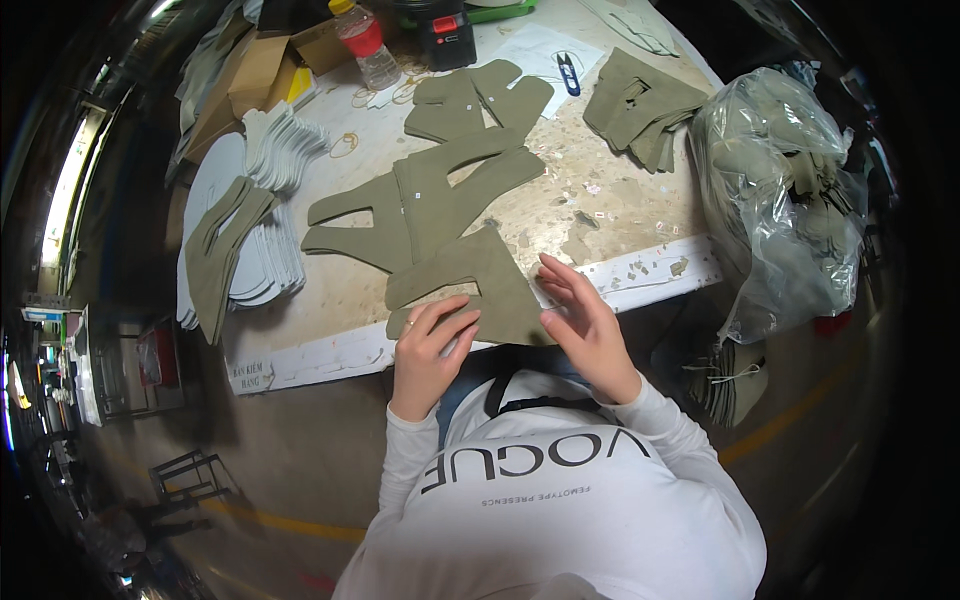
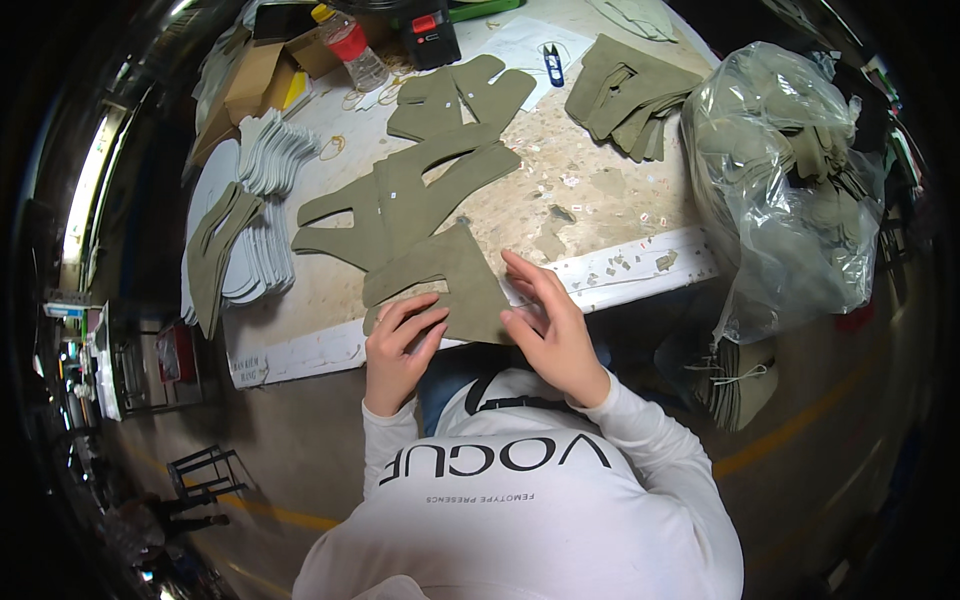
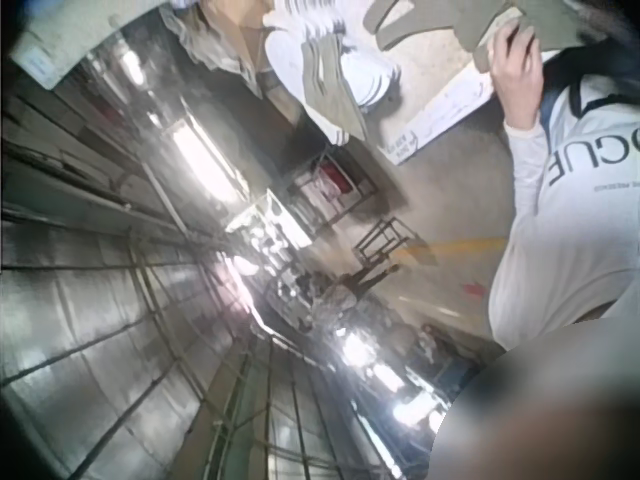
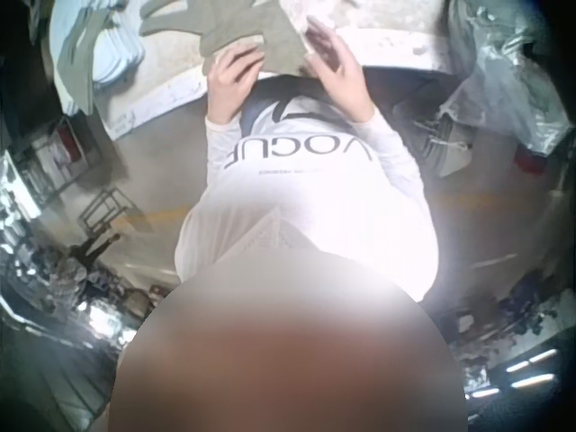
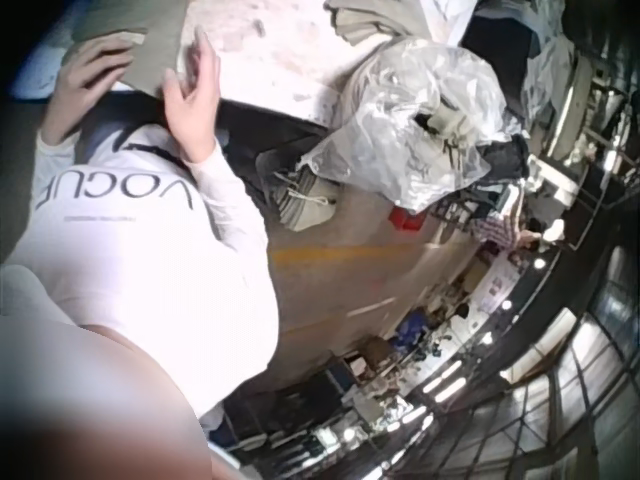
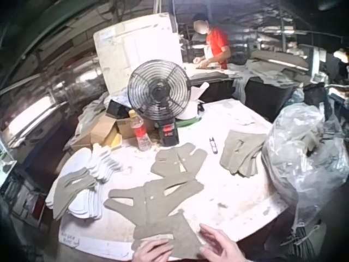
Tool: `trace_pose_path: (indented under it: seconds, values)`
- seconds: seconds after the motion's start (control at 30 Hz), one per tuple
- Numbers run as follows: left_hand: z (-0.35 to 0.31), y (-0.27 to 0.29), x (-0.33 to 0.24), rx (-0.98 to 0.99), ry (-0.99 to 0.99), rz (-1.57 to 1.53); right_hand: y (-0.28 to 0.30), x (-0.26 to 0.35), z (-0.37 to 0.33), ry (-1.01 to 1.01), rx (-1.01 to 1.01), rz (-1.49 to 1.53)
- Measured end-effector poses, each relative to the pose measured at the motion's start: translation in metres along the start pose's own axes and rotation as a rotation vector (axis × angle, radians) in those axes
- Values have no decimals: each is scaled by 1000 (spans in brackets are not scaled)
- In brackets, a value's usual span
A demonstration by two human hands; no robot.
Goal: The person unties a bundle of olive-green cardboard pieces and separates them one by one on a worktable. They use a small blue tool to cut or pry apart stuck pieces, then stack the separated pieces into a neat pile.
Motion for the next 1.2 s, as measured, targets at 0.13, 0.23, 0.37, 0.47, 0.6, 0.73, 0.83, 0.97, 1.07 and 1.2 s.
trace_pose_path:
  seconds: [0.13, 0.23, 0.37, 0.47, 0.6, 0.73, 0.83, 0.97, 1.07, 1.2]
  values:
    - [-1, -1, 0, -2, 4, 10, -21, -10, 12, -51, 139, -75]
    - [-2, 7, 1, -39, 21, -23, -35, 4, 21, 92, 308, -309]
    - [-1, 28, 8, -169, 57, -3, -27, 57, 50, 440, 379, -562]
    - [0, 32, 13, -171, 72, 15, -4, 97, 75, 595, 411, -779]
    - [0, 28, 11, -143, 57, -6, 15, 145, 114, 830, 417, -908]
    - [0, 22, 8, -98, 45, -22, 49, 168, 190, 740, 433, -904]
    - [-1, 21, 6, -75, 28, -35, 97, 158, 263, 482, 361, -1015]
    - [-2, 22, 7, -59, 26, -27, 150, 110, 327, 240, 182, -1090]
    - [-3, 26, 8, -79, 32, -19, 174, 84, 343, 237, 117, -1236]
    - [1, 31, 12, -98, 61, 3, 177, 86, 342, 390, -9, -1491]
Point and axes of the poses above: each hand's wrist, its own z-axis towards the middle knuckle, its own y-axis out of the back of the hand, x = y × z, the point moved 9 cm from there along z, towards the middle knuckle, and after that the axes turned 13 degrees about -x, right-handed, at the moved point
